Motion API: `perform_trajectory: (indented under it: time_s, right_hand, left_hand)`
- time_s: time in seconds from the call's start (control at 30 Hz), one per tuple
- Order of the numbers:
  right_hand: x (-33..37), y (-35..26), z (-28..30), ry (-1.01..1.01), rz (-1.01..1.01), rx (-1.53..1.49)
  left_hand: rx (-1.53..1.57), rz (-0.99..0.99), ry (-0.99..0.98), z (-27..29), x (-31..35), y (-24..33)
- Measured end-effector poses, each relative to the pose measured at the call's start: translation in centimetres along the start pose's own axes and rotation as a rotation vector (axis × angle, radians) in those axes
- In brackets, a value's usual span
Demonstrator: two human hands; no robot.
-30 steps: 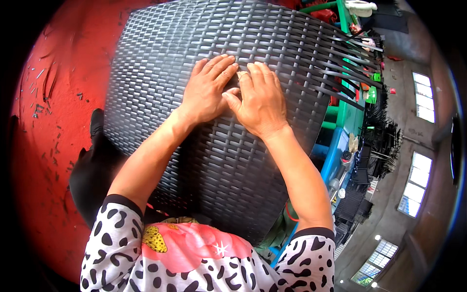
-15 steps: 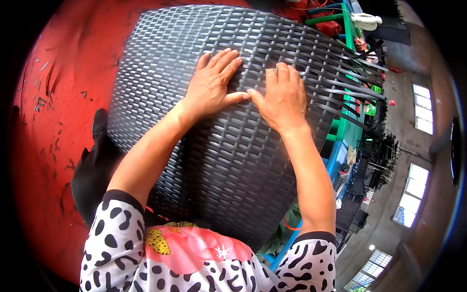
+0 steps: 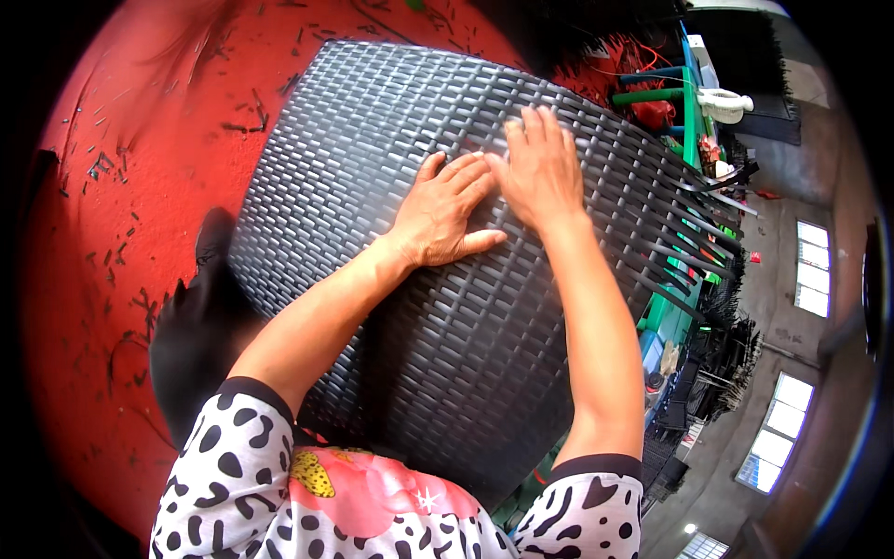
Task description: The person weaves black synthetic strips through a frame to create a textured furniture panel, then uses a pneumatic tool to secure the material and trims the excess strips.
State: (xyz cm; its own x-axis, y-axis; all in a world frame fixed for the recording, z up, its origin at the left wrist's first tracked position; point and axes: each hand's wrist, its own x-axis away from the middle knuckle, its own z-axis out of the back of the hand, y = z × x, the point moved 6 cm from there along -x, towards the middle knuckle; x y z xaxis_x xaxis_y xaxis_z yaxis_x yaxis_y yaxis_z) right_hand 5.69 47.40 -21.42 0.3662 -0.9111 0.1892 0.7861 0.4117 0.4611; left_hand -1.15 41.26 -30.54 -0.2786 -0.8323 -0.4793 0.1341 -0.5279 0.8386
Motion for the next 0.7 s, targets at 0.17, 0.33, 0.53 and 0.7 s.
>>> perform_trajectory:
  time_s: [0.17,0.33,0.53,0.7]
  right_hand:
    - [-0.4,-2.4,-1.7,-0.032,0.011,0.051]
    - [-0.3,-2.9,-1.9,-0.087,0.023,0.081]
    - [0.3,-3.7,-2.6,-0.14,-0.007,0.035]
    - [-3.6,-4.1,-1.8,0.145,0.16,-0.088]
  left_hand:
    - [0.15,-0.14,-0.035,2.8,1.2,-3.6]
    - [-0.009,-0.084,0.206,5.7,-0.4,-8.3]
    - [-0.274,0.268,-0.041,1.4,0.0,-14.0]
    - [-0.253,0.274,-0.022,1.1,-0.5,-13.3]
